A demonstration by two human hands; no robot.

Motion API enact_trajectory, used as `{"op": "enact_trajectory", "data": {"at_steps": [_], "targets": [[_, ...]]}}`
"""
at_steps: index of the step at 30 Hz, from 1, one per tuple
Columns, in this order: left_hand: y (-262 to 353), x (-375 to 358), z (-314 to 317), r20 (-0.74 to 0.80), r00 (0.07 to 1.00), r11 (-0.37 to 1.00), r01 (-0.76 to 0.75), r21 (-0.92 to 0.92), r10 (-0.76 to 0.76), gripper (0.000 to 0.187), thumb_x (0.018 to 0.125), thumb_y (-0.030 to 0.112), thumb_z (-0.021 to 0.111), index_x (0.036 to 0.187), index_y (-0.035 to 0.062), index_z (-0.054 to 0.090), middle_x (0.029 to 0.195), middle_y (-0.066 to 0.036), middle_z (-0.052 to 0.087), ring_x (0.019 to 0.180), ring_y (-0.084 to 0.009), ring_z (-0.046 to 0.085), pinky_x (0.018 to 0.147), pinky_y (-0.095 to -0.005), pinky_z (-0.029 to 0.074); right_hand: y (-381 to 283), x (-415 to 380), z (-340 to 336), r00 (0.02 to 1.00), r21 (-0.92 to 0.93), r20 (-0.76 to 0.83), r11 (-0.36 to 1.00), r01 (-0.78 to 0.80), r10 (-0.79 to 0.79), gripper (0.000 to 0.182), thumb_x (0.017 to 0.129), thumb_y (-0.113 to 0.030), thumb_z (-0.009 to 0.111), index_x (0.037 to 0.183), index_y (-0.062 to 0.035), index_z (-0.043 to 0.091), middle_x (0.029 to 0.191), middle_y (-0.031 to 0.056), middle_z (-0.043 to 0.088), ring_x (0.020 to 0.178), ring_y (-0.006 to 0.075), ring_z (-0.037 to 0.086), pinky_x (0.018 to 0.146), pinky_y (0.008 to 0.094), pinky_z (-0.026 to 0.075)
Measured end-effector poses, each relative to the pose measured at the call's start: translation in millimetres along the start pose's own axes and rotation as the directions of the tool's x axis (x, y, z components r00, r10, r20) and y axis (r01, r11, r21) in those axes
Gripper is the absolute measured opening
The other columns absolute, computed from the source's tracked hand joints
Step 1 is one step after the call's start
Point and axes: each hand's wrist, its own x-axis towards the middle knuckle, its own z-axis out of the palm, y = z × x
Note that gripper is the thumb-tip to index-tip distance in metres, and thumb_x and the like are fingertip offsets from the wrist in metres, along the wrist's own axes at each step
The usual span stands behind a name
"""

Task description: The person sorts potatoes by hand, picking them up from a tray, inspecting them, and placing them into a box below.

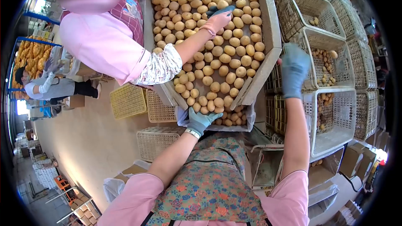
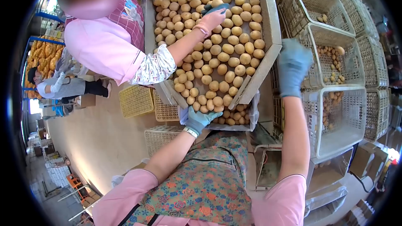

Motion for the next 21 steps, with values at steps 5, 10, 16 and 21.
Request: {"op": "enact_trajectory", "data": {"at_steps": [5,10,16,21], "targets": [[-11,4,-5,0.025,0.960,0.613,0.198,-0.765,-0.280,0.076,0.099,0.040,0.068,0.154,0.0048,0.031,0.161,-0.013,0.037,0.147,-0.0310,0.039,0.116,-0.0565,0.044,-100,-44,68,0.855,0.099,0.488,0.985,0.142,-0.173,0.011,0.094,-0.015,0.058,0.099,-0.0162,0.067,0.102,0.0047,0.071,0.102,0.0231,0.067,0.106,0.0448,0.041],[-4,-1,1,0.084,0.962,0.391,0.185,-0.902,-0.261,0.075,0.098,0.038,0.069,0.152,0.0015,0.032,0.157,-0.013,0.043,0.147,-0.0289,0.039,0.116,-0.0528,0.046,-127,-25,82,0.668,-0.062,0.743,0.998,-0.001,0.047,0.014,0.095,-0.018,0.064,0.103,-0.0163,0.076,0.105,0.0069,0.076,0.105,0.0210,0.071,0.080,0.0375,0.056],[0,1,3,-0.011,0.978,0.762,0.157,-0.629,-0.210,0.074,0.099,0.040,0.068,0.153,0.0023,0.032,0.157,-0.012,0.044,0.144,-0.0292,0.044,0.116,-0.0521,0.045,-99,-21,61,0.754,0.192,0.638,0.981,0.036,-0.153,0.033,0.087,-0.018,0.072,0.120,-0.0138,0.067,0.116,0.0098,0.071,0.106,0.0280,0.070,0.083,0.0401,0.058],[14,4,6,0.073,0.931,0.446,0.239,-0.862,-0.358,0.105,0.076,0.051,0.090,0.151,0.0014,0.035,0.154,-0.010,0.050,0.139,-0.0253,0.048,0.115,-0.0412,0.045,-108,-95,-33,0.814,0.803,0.580,0.177,-0.569,-0.012,0.060,0.083,-0.008,0.063,0.142,-0.0075,0.052,0.133,0.0155,0.063,0.116,0.0295,0.067,0.096,0.0404,0.055]]}}
